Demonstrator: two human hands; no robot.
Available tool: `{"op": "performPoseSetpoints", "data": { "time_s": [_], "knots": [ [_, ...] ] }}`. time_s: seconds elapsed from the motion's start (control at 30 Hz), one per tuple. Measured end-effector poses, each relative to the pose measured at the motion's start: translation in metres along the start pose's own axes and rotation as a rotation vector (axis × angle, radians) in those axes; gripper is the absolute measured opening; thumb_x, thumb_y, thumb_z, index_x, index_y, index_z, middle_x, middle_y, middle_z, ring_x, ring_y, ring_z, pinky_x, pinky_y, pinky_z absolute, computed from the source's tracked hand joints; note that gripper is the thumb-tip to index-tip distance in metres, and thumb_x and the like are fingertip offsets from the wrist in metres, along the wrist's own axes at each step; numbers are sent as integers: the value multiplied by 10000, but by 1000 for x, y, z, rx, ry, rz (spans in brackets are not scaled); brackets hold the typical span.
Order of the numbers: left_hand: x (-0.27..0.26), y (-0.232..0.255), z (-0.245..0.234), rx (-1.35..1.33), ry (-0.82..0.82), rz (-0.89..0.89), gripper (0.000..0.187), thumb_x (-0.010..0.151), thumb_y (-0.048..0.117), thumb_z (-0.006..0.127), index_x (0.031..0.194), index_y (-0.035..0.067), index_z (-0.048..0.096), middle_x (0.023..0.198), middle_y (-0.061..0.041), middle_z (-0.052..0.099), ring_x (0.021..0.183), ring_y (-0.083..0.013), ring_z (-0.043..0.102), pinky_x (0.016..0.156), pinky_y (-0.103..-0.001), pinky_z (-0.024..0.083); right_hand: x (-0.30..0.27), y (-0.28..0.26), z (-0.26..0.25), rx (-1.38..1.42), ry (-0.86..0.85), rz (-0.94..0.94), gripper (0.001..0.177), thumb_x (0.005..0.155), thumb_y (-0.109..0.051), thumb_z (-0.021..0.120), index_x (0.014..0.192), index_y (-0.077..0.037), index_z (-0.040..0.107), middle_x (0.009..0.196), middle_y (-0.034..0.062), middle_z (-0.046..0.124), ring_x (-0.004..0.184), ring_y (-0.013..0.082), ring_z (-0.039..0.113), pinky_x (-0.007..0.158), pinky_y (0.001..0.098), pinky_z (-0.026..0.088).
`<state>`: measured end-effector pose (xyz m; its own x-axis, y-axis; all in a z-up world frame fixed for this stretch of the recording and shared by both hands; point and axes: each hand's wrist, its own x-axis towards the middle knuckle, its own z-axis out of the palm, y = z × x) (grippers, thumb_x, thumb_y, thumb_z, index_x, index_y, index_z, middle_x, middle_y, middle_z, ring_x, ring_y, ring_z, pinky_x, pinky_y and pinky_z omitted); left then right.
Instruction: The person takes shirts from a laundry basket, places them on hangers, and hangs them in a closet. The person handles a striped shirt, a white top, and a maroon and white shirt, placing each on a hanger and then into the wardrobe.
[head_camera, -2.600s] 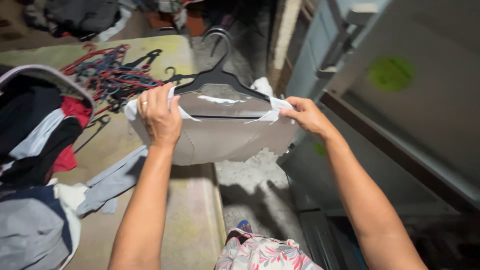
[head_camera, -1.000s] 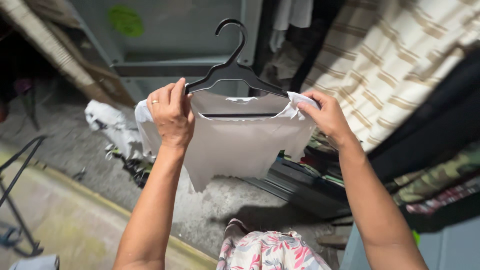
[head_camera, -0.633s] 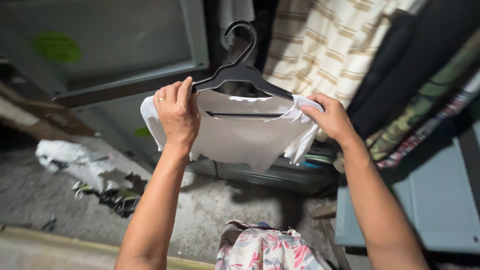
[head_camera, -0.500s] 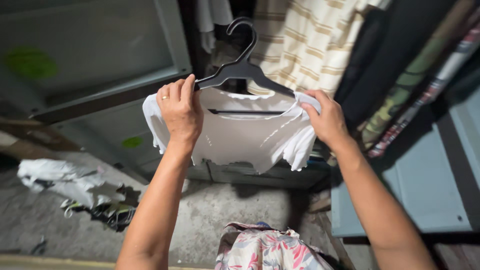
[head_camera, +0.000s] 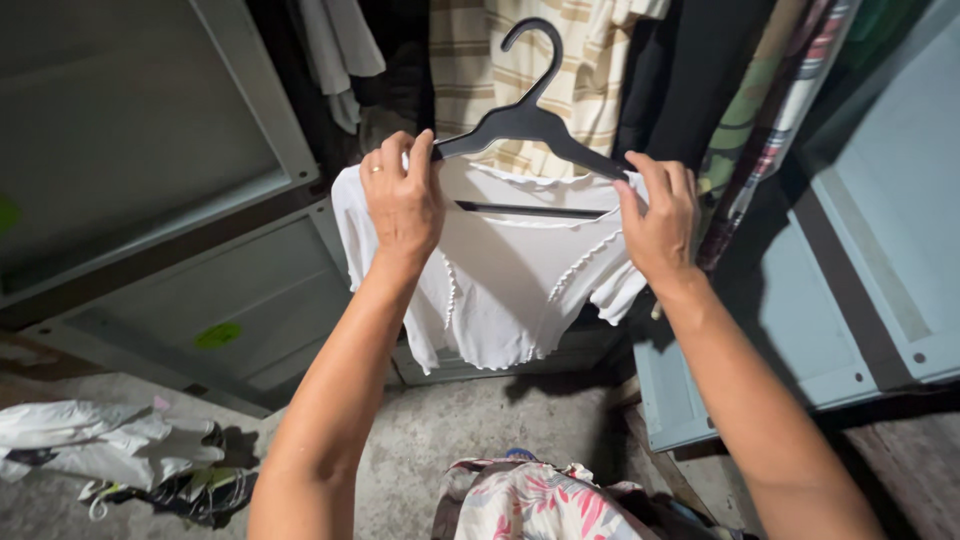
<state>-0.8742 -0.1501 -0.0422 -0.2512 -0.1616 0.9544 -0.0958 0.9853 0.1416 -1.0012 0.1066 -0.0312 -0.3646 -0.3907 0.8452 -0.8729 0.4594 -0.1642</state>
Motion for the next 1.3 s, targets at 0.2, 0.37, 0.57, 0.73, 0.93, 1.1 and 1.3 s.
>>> {"op": "performPoseSetpoints", "data": {
  "time_s": [0.2,0.37,0.57,0.73,0.93,1.1,1.3],
  "knots": [
    [15,15,14,-84,0,10,365,800,30,729,1148,36,618,1049,-113,541,950,-302,526,867,-413,416,0,11,-24,-25,-15,15,299,878,-72,701,1165,-38,627,1015,147,589,965,345,552,841,431,449],
    [17,14,27,-127,-27,33,381,784,19,724,1149,32,617,1034,-133,532,967,-324,527,875,-427,416,-6,13,-34,-55,-55,28,239,887,-58,690,1122,-41,652,998,138,610,956,344,559,823,428,460],
    [4,8,43,-188,-82,36,376,815,-6,714,1173,20,602,1054,-131,538,987,-321,532,891,-425,425,-19,13,-31,-59,-72,57,211,899,-49,693,1104,-25,648,1005,146,605,963,353,569,835,433,465],
    [6,-2,55,-206,-72,67,366,834,-5,713,1179,28,599,1064,-137,534,995,-315,535,879,-417,446,-21,5,-30,-64,-70,84,254,904,-46,696,1148,-23,632,1033,148,605,979,358,569,837,435,465],
    [30,-11,70,-240,-86,55,348,833,10,730,1162,36,617,1052,-110,551,979,-303,546,855,-413,450,-2,-14,-33,-152,-4,75,284,912,-49,692,1189,-74,635,990,124,592,928,339,592,787,420,481],
    [74,-9,84,-215,14,85,357,836,-8,711,1169,64,603,1081,-104,541,977,-307,558,855,-403,453,34,-30,-50,-192,92,49,295,902,-46,698,1185,-112,644,960,102,588,857,325,610,720,411,486],
    [119,-1,101,-238,87,51,354,843,22,713,1174,75,598,1103,-96,547,970,-321,575,850,-412,456,72,-39,-71,-250,163,2,305,891,-48,717,1180,-122,658,924,92,577,830,310,611,710,406,487]
  ]
}}
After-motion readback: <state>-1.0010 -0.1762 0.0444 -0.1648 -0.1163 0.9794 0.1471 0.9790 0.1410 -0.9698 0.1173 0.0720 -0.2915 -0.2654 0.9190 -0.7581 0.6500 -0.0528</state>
